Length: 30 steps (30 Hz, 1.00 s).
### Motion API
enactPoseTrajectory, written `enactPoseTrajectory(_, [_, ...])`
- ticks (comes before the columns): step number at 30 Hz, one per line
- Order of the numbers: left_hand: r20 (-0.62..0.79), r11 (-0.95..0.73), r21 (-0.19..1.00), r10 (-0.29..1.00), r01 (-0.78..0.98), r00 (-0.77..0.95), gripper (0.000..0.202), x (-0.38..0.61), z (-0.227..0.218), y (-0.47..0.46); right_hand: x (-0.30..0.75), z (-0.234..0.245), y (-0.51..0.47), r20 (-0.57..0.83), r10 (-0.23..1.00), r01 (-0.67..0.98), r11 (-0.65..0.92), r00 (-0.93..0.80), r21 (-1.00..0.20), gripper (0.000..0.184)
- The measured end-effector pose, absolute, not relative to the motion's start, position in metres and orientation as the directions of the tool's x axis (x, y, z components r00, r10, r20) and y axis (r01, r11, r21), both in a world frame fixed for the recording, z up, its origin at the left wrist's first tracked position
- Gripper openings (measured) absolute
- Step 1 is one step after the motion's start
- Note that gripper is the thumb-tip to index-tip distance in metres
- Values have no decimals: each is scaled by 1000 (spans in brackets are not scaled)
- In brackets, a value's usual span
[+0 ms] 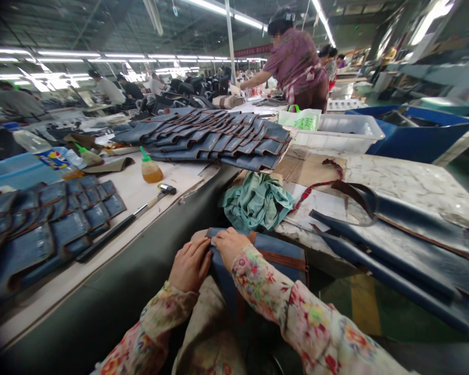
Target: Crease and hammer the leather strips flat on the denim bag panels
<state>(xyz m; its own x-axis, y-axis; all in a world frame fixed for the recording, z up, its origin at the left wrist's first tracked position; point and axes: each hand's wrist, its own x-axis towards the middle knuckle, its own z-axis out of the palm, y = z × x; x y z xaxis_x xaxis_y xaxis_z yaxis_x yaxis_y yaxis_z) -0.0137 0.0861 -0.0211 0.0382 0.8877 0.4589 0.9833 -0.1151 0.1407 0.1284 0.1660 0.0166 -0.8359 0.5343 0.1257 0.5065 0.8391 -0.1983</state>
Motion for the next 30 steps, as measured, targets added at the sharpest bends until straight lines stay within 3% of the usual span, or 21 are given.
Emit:
enactPoseTrajectory(10, [417,-76,109,909,991,24,37,-7,-20,86,123,14,173,137,514,492,855,-847,-164,21])
enactPoseTrajectory(18, [310,-53,58,950,997,32,34,1,-4,88,172,18,158,150,532,524,846,-833,-94,25])
enactPoseTrajectory(24, [339,-6,76,940,997,-20,30,-6,-5,91,223,14,146,210,545,550,834,-812,-37,27])
enactPoseTrajectory(30, [346,66,142,932,988,-112,32,-1,-13,90,253,-2,131,355,616,615,777,-703,-131,29])
